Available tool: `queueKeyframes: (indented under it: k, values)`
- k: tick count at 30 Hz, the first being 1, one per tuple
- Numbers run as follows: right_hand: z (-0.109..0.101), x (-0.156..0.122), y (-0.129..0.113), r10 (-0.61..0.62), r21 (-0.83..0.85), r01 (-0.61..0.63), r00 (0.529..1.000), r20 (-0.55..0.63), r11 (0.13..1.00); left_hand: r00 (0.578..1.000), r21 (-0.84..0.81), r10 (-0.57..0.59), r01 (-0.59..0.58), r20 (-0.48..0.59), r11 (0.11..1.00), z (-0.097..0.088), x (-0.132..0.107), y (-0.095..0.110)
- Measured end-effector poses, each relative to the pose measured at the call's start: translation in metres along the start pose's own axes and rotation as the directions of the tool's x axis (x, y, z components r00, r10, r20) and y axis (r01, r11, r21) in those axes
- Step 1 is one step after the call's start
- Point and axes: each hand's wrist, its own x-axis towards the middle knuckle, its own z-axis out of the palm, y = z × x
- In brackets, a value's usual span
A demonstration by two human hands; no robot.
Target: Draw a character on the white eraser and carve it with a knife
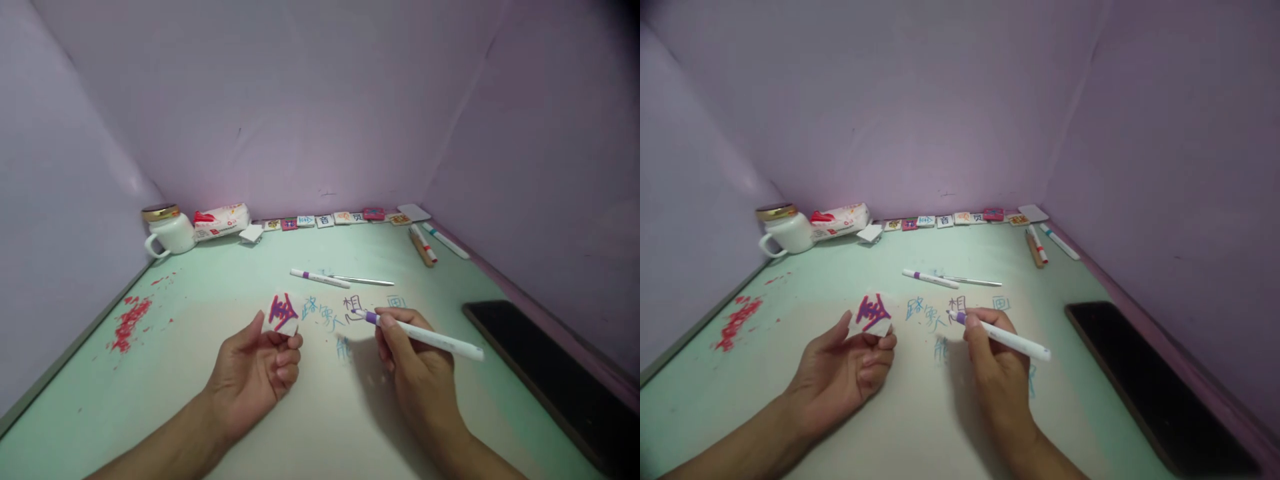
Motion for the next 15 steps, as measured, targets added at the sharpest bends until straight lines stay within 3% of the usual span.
queueKeyframes:
  k: [2, 3, 4, 6, 7, 8, 9, 11, 15]
  values:
    - [0.0, 0.0, -0.001, -0.002, 0.004, 0.002, 1.0, 0.004, 1.0, 0.991, 0.232, 0.107, -0.122, 0.077, 0.965, -0.004, -0.001, -0.002]
    - [0.0, 0.0, -0.001, -0.009, 0.009, 0.009, 1.0, -0.004, 1.0, 0.976, 0.399, 0.173, -0.211, 0.13, 0.892, -0.005, -0.001, -0.003]
    - [-0.001, 0.0, -0.001, -0.016, 0.014, 0.016, 1.0, -0.01, 1.0, 0.95, 0.585, 0.241, -0.313, 0.199, 0.749, -0.006, -0.002, -0.004]
    - [-0.002, 0.0, -0.001, -0.028, 0.015, 0.029, 0.999, -0.021, 0.999, 0.862, 0.843, 0.331, -0.473, 0.383, 0.256, -0.007, -0.002, -0.005]
    - [-0.002, -0.001, -0.001, -0.037, 0.013, 0.038, 0.999, -0.021, 0.999, 0.816, 0.869, 0.338, -0.495, 0.468, -0.007, -0.006, -0.002, -0.006]
    - [-0.003, -0.001, -0.001, -0.047, 0.003, 0.047, 0.999, -0.016, 0.999, 0.782, 0.847, 0.324, -0.487, 0.532, -0.215, -0.006, -0.001, -0.007]
    - [-0.003, -0.002, -0.001, -0.058, -0.013, 0.058, 0.998, -0.004, 0.998, 0.763, 0.81, 0.3, -0.468, 0.572, -0.353, -0.006, -0.001, -0.007]
    - [-0.003, -0.006, -0.002, -0.087, -0.072, 0.088, 0.996, 0.018, 0.994, 0.756, 0.769, 0.269, -0.443, 0.597, -0.462, -0.008, 0.001, -0.009]
    - [0.003, -0.02, -0.007, -0.155, -0.16, 0.165, 0.985, 0.071, 0.973, 0.697, 0.736, 0.31, -0.461, 0.646, -0.496, -0.014, 0.003, -0.015]
